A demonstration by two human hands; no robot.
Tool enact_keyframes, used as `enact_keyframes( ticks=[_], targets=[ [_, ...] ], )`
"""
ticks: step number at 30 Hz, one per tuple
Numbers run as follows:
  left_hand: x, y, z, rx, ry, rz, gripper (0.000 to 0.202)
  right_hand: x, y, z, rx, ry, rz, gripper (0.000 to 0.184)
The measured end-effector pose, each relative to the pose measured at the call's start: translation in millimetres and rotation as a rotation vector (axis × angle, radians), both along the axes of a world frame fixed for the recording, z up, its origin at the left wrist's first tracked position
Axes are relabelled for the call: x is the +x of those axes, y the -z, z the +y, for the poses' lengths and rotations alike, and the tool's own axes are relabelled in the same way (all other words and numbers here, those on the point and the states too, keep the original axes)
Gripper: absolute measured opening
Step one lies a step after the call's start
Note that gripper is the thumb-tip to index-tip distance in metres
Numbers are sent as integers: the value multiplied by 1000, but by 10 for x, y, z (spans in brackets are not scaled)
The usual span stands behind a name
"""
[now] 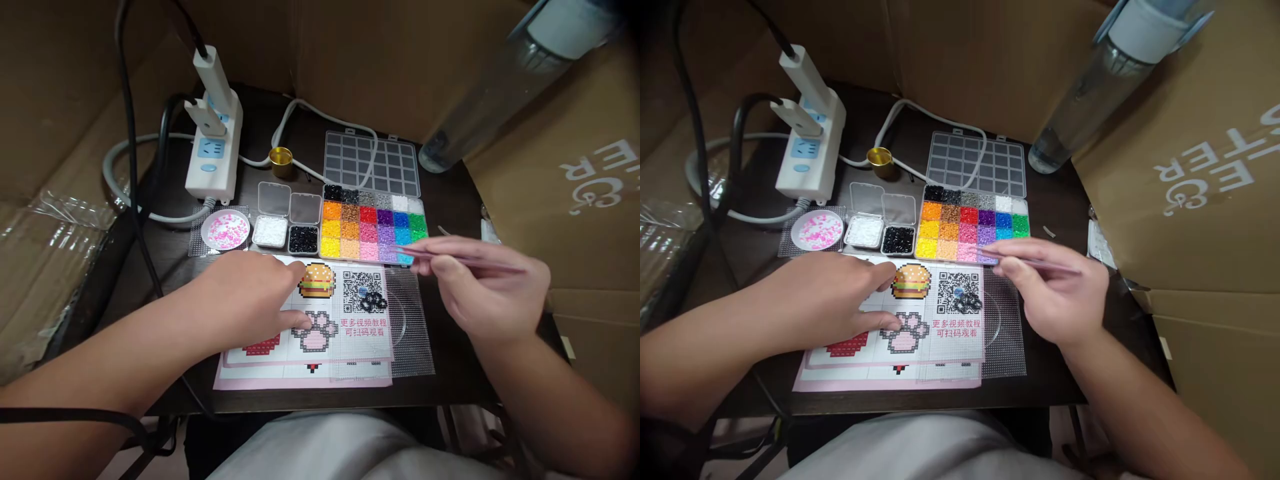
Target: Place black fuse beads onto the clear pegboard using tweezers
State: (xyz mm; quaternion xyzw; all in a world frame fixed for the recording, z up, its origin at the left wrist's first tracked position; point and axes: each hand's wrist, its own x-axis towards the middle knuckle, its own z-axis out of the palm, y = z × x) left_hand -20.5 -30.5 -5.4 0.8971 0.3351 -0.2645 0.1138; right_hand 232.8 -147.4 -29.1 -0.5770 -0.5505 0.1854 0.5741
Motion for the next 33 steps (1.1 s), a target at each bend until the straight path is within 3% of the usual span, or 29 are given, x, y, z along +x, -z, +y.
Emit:
enact_keyframes(
  ticks=[3,6,11,15,19,22,28,33],
  targets=[
    [4,-12,2,-7,8,-1,59,-51,-94,338,7,-54,-33,7],
    [8,-7,13,-7,6,0,59,-108,-73,527,26,-66,-62,10],
    [-10,-3,7,-35,-24,-36,58,-169,16,549,-14,-65,-38,8],
    [-30,-14,-15,-76,-18,-66,59,-285,-41,598,-88,-66,-20,7],
    [-45,-17,-22,-77,-27,-54,60,-457,-81,713,-168,-189,2,8],
    [-57,-10,-33,-71,-27,-62,60,-539,-17,766,-204,-265,45,11],
    [-62,17,-47,-52,-2,-75,61,-582,159,769,-306,-274,132,11],
    [-60,17,-49,-42,-5,-72,60,-627,188,792,-345,-286,154,12]
  ],
)
